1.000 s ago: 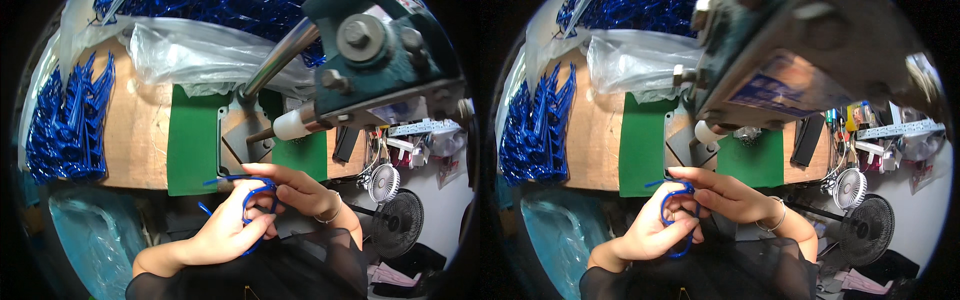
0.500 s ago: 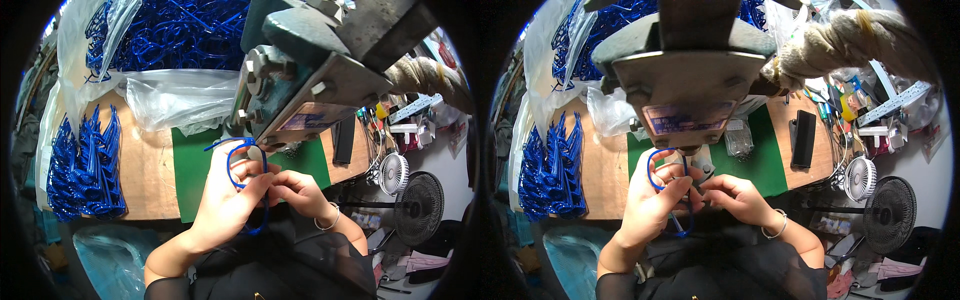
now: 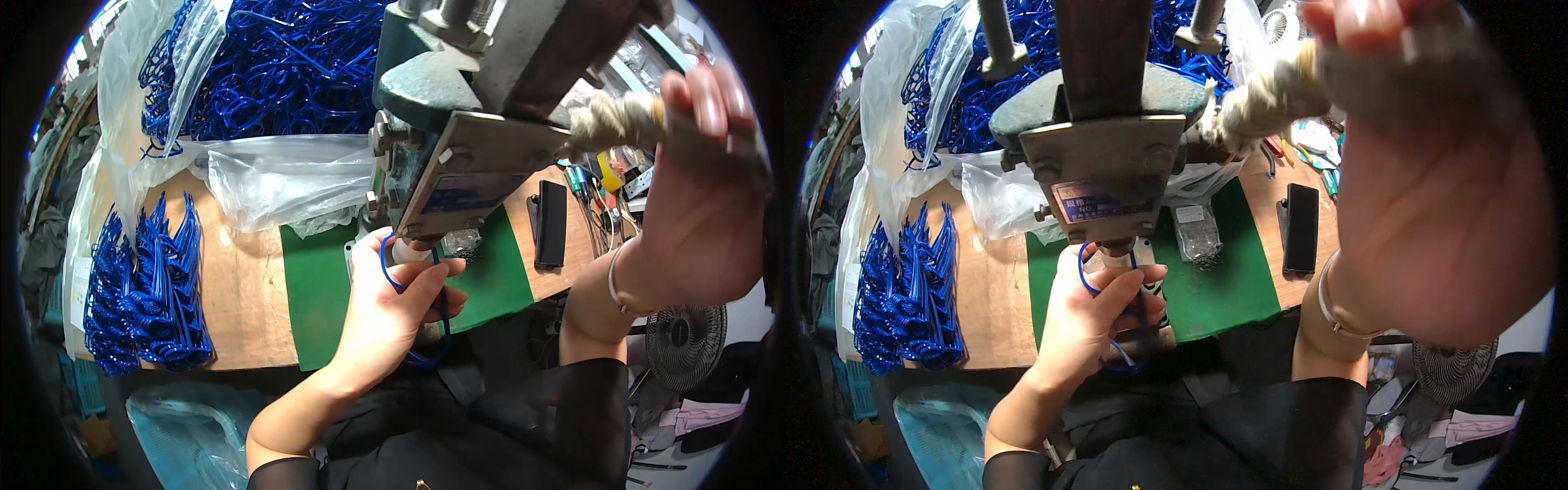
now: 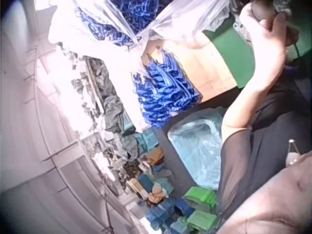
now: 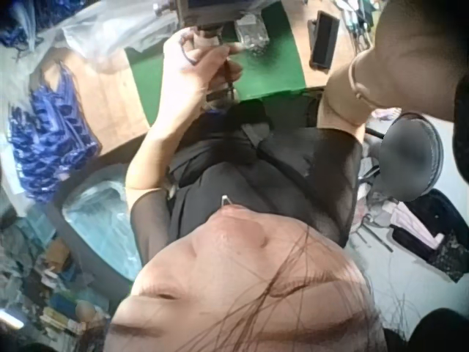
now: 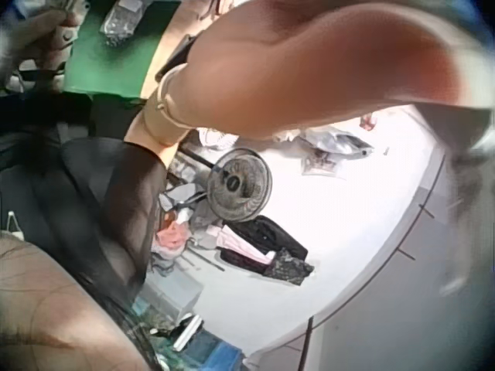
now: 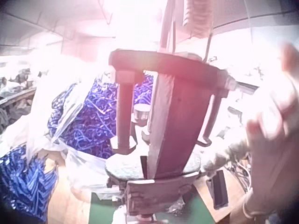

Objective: The person repeatedly picks up blue plastic glasses frames, positions them under a press machine, and activates the press to join or shape the frames. The person handles the frames one at a time, inspects them, and places them back into a large bag after pressing.

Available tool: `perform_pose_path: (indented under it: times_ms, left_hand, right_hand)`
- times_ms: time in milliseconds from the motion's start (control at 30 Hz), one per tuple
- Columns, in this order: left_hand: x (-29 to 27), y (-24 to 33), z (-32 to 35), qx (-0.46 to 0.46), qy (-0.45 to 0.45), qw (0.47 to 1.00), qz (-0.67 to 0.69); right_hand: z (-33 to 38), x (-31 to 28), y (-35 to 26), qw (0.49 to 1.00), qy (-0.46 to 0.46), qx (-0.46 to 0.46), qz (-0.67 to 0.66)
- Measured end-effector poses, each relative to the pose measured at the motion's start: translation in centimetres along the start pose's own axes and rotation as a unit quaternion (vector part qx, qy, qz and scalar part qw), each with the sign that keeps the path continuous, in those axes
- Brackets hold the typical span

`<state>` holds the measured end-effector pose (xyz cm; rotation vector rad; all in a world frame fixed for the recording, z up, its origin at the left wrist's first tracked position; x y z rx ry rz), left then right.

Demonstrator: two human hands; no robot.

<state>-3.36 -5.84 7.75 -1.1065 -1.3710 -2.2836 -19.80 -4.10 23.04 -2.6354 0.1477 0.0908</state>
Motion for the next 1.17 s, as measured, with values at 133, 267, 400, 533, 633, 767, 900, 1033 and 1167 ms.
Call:
perform_pose_path:
  times_ms: [133,267,400,533,633,767,900,1033,1167]
  left_hand:
    - [0.5,-0.9,-0.1,0.042,-0.011,0.999,-0.009]
    - [1.4,-2.0,-0.4,0.115,-0.012,0.993,-0.033]
    - [0.9,-1.8,-0.1,0.167,0.02,0.984,-0.065]
    - [0.2,-1.7,-0.3,0.135,0.0,0.99,-0.03]
    - [0.6,-1.4,-0.8,0.067,-0.039,0.997,0.014]
    - [-2.7,-0.4,0.6,0.079,-0.067,0.994,0.041]
    - [-2.9,0.1,0.7,0.04,-0.06,0.994,0.081]
    - [-5.2,-0.7,0.2,0.104,-0.042,0.993,0.032]
    - [-11.9,2.0,1.5,0.114,0.054,0.88,-0.458]
  right_hand:
    - [2.8,-1.6,-0.1,0.997,-0.076,-0.016,0.018]
    - [3.1,-1.7,-0.7,0.983,-0.172,-0.019,0.056]
    - [6.0,0.3,0.6,0.989,-0.099,-0.079,0.072]
    - [2.9,-0.9,-0.1,0.988,-0.144,-0.021,0.047]
    - [1.0,-1.3,-0.3,0.994,-0.02,-0.023,0.106]
    - [9.5,-2.8,5.0,0.958,0.034,0.086,0.27]
    - [22.0,-3.8,11.3,0.805,-0.264,0.315,0.429]
    - [25.0,-1.9,12.8,0.735,-0.319,0.236,0.55]
    - [28.2,-2.3,13.3,0.7,-0.34,0.156,0.608]
Point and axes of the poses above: each hand's wrist, its own z-axis away from the middle knuckle, its own x-axis out of the palm, y = z × x, the point moved 1 cm from there along -z, towards the middle knuckle, and after that the axes turned 15 degrees about z, right-handed, at the moved point
